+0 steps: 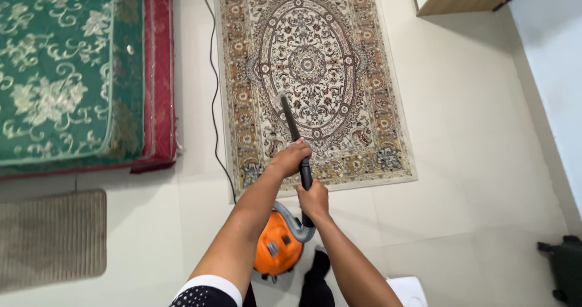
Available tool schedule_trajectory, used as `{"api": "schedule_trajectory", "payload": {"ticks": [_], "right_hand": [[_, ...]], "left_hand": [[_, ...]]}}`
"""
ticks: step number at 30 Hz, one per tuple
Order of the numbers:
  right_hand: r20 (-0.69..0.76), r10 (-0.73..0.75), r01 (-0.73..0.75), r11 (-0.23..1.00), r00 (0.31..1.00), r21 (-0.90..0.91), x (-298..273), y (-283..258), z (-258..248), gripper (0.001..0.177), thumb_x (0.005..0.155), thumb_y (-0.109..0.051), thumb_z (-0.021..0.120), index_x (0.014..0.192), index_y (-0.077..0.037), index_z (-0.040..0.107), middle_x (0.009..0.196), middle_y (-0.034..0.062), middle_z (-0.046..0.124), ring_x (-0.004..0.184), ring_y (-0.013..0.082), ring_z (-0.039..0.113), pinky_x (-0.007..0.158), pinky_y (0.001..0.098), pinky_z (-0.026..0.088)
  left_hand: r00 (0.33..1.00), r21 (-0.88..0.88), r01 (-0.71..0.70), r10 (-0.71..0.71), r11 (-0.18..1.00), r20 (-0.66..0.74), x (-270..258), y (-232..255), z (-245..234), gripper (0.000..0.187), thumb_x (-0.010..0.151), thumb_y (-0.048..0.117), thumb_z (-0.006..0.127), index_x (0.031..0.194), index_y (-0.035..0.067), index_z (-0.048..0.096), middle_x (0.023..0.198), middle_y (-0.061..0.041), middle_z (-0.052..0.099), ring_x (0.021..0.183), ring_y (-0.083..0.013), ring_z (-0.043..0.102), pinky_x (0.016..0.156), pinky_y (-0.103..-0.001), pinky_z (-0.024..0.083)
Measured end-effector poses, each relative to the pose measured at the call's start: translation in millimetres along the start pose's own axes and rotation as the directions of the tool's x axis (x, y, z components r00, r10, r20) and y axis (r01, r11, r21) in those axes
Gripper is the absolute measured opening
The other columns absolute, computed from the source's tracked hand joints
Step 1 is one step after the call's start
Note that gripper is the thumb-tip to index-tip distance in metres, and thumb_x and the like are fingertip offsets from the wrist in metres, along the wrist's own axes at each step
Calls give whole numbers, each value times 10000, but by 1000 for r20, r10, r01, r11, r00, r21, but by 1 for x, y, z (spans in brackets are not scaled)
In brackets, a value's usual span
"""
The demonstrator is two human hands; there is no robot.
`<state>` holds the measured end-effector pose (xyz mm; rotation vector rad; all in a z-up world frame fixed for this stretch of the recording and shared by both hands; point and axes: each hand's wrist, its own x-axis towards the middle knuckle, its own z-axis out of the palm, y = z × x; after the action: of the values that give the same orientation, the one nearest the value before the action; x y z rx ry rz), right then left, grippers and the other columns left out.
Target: The person uses a vacuum cleaner with a long wand attachment to clean a patterned rug. They move the wand back and forth across the rug's surface, covering different sections systematically. The vacuum cleaner unit is visible on the floor nearby.
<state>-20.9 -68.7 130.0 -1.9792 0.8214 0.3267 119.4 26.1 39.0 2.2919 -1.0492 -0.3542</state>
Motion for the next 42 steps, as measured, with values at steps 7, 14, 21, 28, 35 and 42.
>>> {"api": "schedule_trajectory", "payload": {"ticks": [7,14,21,28,35,42], "right_hand": [[-161,-87,76,995,983,-70,36,-22,57,292,812,-260,735,909,12,689,797,219,715,819,394,724,769,474,554],[-42,156,-149,980,987,134,16,-31,88,284,846,-221,680,983,21,621,738,187,700,667,353,745,648,469,587],[-183,37,-27,998,982,60,3,-9,124,277,812,-218,737,967,0,664,784,196,718,740,342,721,698,441,560],[-169,67,-58,997,983,58,-25,14,142,286,830,-241,744,935,15,672,809,217,720,807,373,722,747,452,552],[-63,193,-181,971,979,157,-59,20,147,265,843,-218,711,919,21,627,727,197,705,630,325,733,613,439,569],[-20,196,-188,960,980,209,-99,24,150,211,857,-186,655,900,20,650,706,187,704,595,313,724,592,431,577]], "left_hand": [[998,14,-1,0,1000,68,17,-49,-26,212,847,4,640,1019,129,640,1315,-47,629,1430,-353,441,1052,-454,490],[985,-4,-49,49,999,165,-6,-69,-27,136,875,38,659,988,112,646,1255,-73,649,1439,-360,433,1087,-458,470],[972,11,-179,175,984,159,-31,-81,-17,169,853,29,652,999,115,647,1204,-89,662,1351,-350,525,1177,-448,436],[964,-31,-125,129,992,233,-69,-62,-20,154,832,39,669,966,97,622,1167,-103,648,1306,-354,540,1043,-451,483],[957,-21,-214,214,977,196,-100,-64,-1,176,825,35,678,973,106,615,1108,-93,656,1215,-338,600,1034,-448,506],[962,-51,-210,216,976,169,-134,-50,5,202,765,13,701,930,102,625,1093,-104,652,1208,-365,585,1007,-455,499]]}}
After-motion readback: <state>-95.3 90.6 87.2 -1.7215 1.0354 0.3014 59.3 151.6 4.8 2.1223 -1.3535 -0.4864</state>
